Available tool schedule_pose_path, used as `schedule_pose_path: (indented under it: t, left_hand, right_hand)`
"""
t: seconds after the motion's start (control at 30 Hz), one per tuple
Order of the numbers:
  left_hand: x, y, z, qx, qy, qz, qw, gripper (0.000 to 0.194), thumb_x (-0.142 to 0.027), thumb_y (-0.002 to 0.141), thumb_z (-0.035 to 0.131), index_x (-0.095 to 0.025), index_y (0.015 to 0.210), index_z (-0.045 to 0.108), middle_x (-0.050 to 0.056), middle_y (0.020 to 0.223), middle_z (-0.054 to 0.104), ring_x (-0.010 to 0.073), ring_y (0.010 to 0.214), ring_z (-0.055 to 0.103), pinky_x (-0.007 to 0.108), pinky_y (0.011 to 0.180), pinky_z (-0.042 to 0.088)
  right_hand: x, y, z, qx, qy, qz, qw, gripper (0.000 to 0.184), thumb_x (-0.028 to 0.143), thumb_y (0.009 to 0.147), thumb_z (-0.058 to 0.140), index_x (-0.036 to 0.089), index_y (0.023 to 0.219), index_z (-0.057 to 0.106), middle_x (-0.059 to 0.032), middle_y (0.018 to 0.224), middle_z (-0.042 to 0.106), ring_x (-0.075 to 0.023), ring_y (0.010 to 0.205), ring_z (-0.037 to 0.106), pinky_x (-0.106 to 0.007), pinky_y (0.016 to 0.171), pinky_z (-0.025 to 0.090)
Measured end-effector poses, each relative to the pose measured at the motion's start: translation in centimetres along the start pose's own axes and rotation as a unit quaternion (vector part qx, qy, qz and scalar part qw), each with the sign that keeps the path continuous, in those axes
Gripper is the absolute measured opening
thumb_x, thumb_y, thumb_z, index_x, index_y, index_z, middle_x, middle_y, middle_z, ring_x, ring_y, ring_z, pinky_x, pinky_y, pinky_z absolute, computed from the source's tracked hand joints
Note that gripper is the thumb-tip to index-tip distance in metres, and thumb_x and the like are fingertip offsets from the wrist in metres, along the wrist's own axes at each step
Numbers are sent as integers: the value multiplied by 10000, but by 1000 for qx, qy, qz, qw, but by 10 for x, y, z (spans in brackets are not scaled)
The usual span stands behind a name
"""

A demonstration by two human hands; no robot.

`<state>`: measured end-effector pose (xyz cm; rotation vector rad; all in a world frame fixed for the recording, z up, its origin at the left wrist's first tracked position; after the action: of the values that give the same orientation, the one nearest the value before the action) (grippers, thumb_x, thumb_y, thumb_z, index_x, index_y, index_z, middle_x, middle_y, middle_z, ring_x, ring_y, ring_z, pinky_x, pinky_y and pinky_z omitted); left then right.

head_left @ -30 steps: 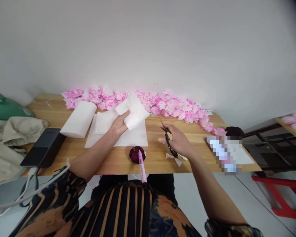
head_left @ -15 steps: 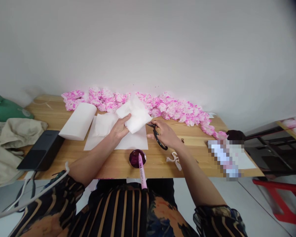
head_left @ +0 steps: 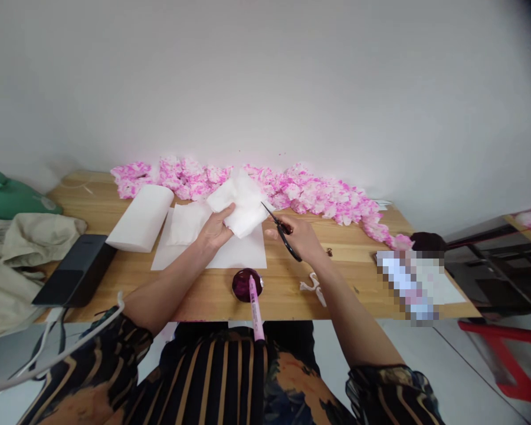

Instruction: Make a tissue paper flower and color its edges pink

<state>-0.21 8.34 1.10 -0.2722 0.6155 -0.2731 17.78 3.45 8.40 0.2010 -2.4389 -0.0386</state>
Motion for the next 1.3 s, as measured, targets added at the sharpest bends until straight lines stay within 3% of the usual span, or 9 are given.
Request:
schedule_pose_path:
  t: [0.2, 0.53, 0.83, 1.0, 1.17, 1.3]
  left_hand:
    - [0, 1, -2, 2, 0, 1, 1000, 464, -38, 956, 569, -112, 1413, 590, 128, 1229, 761, 225, 1270, 671, 402, 1180, 482]
    - [-1, 2, -3, -3, -11, 7, 1000, 530, -22, 938, 594, -139, 1454, 565, 114, 1268, 747, 239, 1238, 690, 394, 1168, 501]
    - [0, 1, 1, 12, -9, 9, 1000, 581, -4, 927, 592, -166, 1483, 543, 109, 1284, 741, 235, 1237, 690, 391, 1166, 497]
    - [0, -1, 4, 23, 10, 11, 1000, 544, -12, 920, 601, -173, 1440, 585, 107, 1275, 745, 234, 1233, 693, 411, 1180, 480]
    - [3, 0, 4, 41, 23, 14, 999, 525, -23, 909, 625, -175, 1411, 605, 105, 1256, 753, 239, 1232, 692, 432, 1189, 467]
    - [6, 4, 0, 36, 19, 2, 999, 555, -33, 894, 654, -174, 1427, 592, 117, 1262, 750, 248, 1218, 701, 435, 1172, 483]
  right_hand:
    - [-4, -2, 0, -7, 38, 16, 999, 543, 699, 809, 668, 184, 956, 760, -25, 723, 639, -184, 669, 540, -283, 625, 364]
    - [-20, -4, 3, -35, 91, 40, 994, 557, 732, 731, 717, 195, 868, 770, 0, 647, 583, -159, 608, 489, -276, 579, 326]
    - [-7, -3, 4, 36, -24, 12, 999, 410, 606, 851, 660, 205, 933, 643, -16, 775, 631, -187, 702, 563, -285, 640, 365]
    - [-3, 0, 7, 46, -22, -9, 999, 443, 624, 897, 611, 201, 1027, 607, -41, 876, 649, -203, 780, 580, -295, 680, 373]
    - [1, 3, 7, 39, -34, 1, 999, 457, 644, 887, 592, 238, 747, 436, 7, 718, 546, -165, 641, 474, -293, 617, 288]
    - [5, 3, 2, 17, -4, 4, 1000, 491, 657, 860, 600, 238, 699, 399, 30, 635, 452, -150, 606, 420, -294, 605, 266]
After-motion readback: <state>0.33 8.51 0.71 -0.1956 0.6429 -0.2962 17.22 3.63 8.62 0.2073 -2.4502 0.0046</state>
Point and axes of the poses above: each hand's wrist, its own y-axis towards the middle knuckle, its own z-axis out of the palm, x = y × z, the point moved 9 cm from there along y, towards the middle knuckle
